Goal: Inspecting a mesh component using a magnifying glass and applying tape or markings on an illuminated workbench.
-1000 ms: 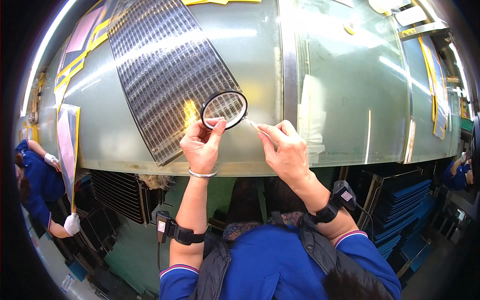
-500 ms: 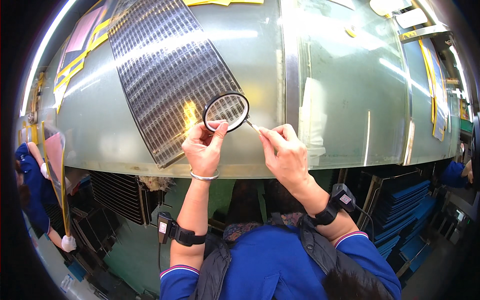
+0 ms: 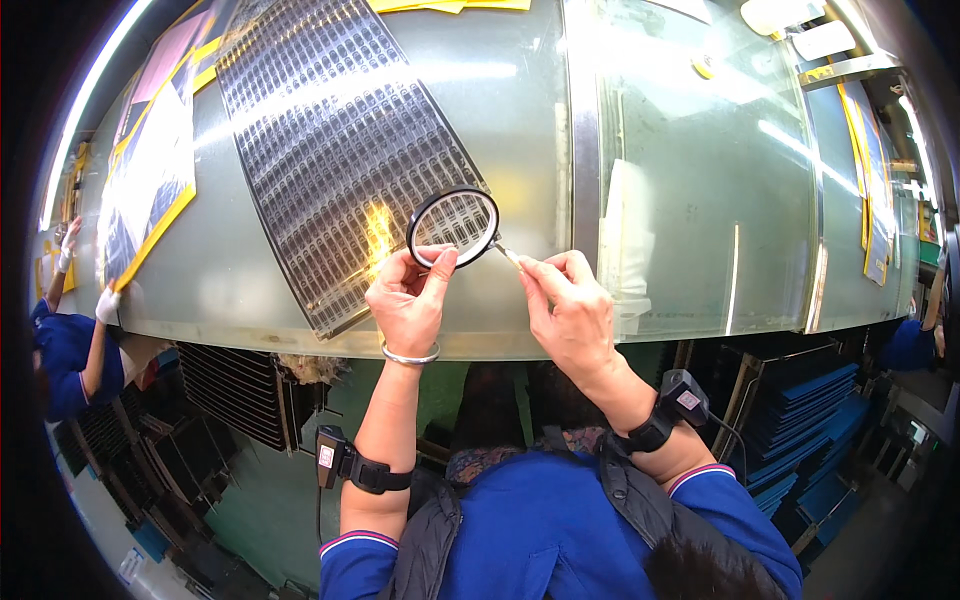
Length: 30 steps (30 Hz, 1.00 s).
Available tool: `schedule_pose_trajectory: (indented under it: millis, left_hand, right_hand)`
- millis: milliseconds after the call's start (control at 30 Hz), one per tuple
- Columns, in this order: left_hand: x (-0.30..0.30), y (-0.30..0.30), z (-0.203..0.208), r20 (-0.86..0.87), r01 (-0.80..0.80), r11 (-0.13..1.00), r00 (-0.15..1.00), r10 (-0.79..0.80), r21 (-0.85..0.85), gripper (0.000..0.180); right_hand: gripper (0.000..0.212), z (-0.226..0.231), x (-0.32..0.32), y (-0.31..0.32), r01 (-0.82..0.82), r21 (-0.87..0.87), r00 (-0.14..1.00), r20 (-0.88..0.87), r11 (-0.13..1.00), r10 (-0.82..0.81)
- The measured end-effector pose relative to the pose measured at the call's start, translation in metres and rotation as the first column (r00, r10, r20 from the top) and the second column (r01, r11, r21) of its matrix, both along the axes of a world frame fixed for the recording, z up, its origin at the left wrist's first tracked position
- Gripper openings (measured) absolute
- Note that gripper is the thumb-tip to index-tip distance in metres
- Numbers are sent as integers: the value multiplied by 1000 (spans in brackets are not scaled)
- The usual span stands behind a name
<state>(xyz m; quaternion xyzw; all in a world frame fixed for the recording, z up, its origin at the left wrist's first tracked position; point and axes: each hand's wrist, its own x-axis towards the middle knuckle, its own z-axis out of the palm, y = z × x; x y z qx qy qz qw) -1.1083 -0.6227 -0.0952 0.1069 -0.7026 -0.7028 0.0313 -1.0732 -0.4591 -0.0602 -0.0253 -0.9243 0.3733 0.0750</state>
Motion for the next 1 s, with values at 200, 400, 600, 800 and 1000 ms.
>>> schedule_pose_trajectory:
  millis: [200,400,600,800,1000]
  left_hand:
    - [-2,3,1,-17,-9,1000,1000,9,17,6]
    - [6,-16,13,7,-103,994,995,102,28,7]
    - [38,-41,20,-46,-85,986,995,92,140,8]
    - [84,-67,80,95,-162,977,984,150,135,13]
    - [136,-59,94,99,-308,941,950,296,139,16]
  right_hand:
    - [13,-1,-4,2,4,1,1000,-15,1000,-4]
    - [22,-6,-16,-2,94,-8,992,-82,996,-94]
    - [67,29,-10,-43,-22,307,999,-15,952,28]
    - [73,71,22,-64,-61,404,990,142,913,3]
    - [46,22,-18,70,-89,435,989,-68,896,131]
